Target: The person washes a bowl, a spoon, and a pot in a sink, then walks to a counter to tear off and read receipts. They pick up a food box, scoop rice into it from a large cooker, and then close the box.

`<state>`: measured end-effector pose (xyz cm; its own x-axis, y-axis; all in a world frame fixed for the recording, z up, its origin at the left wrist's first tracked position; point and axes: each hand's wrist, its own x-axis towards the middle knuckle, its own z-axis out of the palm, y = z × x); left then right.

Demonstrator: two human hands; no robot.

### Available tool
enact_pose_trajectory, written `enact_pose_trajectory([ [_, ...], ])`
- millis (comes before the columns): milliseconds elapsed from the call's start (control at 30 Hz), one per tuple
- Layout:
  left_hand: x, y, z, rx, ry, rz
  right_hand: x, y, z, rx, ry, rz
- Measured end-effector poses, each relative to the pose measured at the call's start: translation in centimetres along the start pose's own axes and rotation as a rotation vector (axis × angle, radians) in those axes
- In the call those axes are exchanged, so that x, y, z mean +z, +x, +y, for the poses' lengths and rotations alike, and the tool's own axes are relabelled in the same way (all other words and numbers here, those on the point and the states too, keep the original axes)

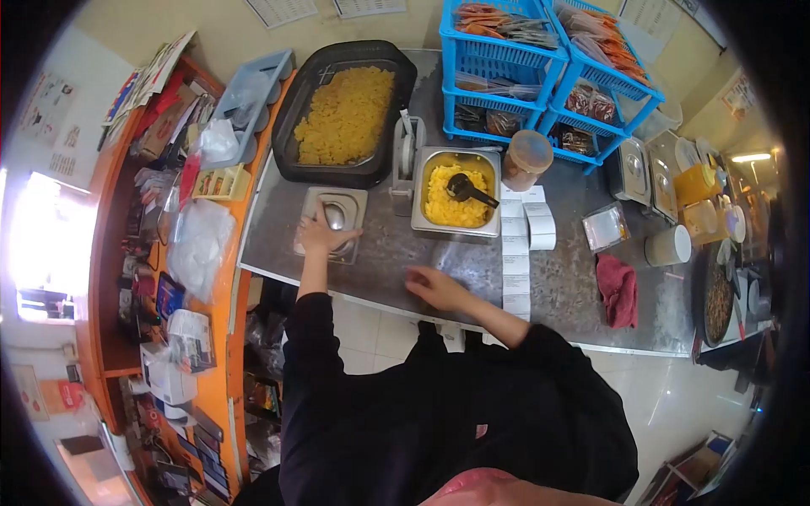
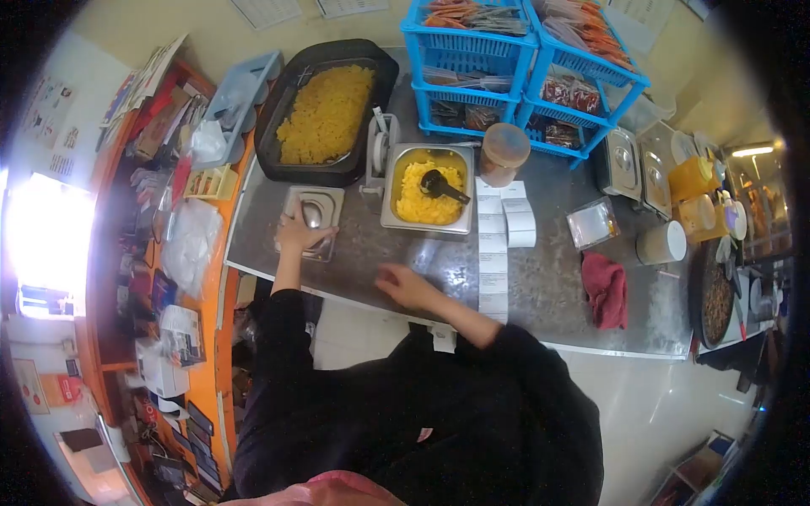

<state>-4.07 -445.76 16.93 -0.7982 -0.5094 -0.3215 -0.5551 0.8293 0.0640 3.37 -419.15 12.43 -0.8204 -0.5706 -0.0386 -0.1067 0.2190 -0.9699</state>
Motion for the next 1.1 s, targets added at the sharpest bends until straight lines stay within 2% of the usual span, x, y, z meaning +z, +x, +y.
enact_pose_trajectory([
  [33,-0.2,0.5,-0.8,0.003,-0.025,0.018,2.5,3.3,2.1,0.03,0.071,-0.038],
  [67,-0.6,1.1,-1.8,0.001,-0.051,0.041,4.8,6.6,3.4,0.159,0.205,-0.004],
  [100,-0.3,1.7,-3.0,-0.041,-0.12,0.185,6.8,9.6,4.1,0.286,0.339,0.025],
  [200,5.6,9.4,-10.6,0.076,-0.23,0.195,11.6,15.3,4.8,0.469,0.311,0.317],
  [300,1.8,5.9,-9.5,0.003,-0.533,0.17,13.8,17.2,4.4,0.471,0.237,0.27],
  [400,3.3,6.2,-13.0,0.038,-0.856,0.132,11.4,16.4,-0.3,0.502,0.253,0.207],
  [467,2.8,4.9,-13.3,0.094,-1.097,0.069,9.9,14.5,-1.8,0.26,0.245,0.188],
  [533,-1.2,-0.1,-10.7,0.141,-1.286,0.033,7.3,11.9,-4.4,0.035,0.206,0.208],
  [567,-1.5,-1.1,-9.7,0.235,-1.289,-0.02,5.7,9.9,-7.1,-0.068,0.181,0.241],
  [600,-1.8,-2.0,-8.6,0.328,-1.288,-0.067,3.6,7.6,-10.8,-0.076,0.124,0.316],
  [667,-3.5,-5.8,-3.6,0.439,-1.556,-0.5,-0.9,3.2,-17.5,-0.09,-0.059,0.428],
  [733,-2.1,-7.7,0.4,0.511,-1.51,-0.528,-3.5,0.8,-20.7,-0.109,-0.249,0.582],
  [767,-0.4,-8.3,1.6,0.578,-1.449,-0.507,-4.3,0.4,-22.2,-0.085,-0.468,0.651],
  [800,1.2,-8.7,2.6,0.645,-1.386,-0.484,-4.7,1.1,-22.0,-0.06,-0.672,0.631],
  [867,1.8,-11.0,3.9,0.582,-1.441,-0.741,-5.6,3.7,-20.3,-0.016,-1.075,0.574],
  [933,4.2,-11.7,5.7,0.37,-1.727,-0.836,-6.2,7.4,-15.8,0.021,-1.315,0.499],
  [967,5.5,-12.1,6.5,0.251,-1.868,-0.881,-6.1,8.8,-14.2,0.042,-1.384,0.48],
  [1100,6.5,-11.8,10.2,0.1,-2.239,-0.928,-4.8,11.9,-10.2,0.116,-1.486,0.406],
])
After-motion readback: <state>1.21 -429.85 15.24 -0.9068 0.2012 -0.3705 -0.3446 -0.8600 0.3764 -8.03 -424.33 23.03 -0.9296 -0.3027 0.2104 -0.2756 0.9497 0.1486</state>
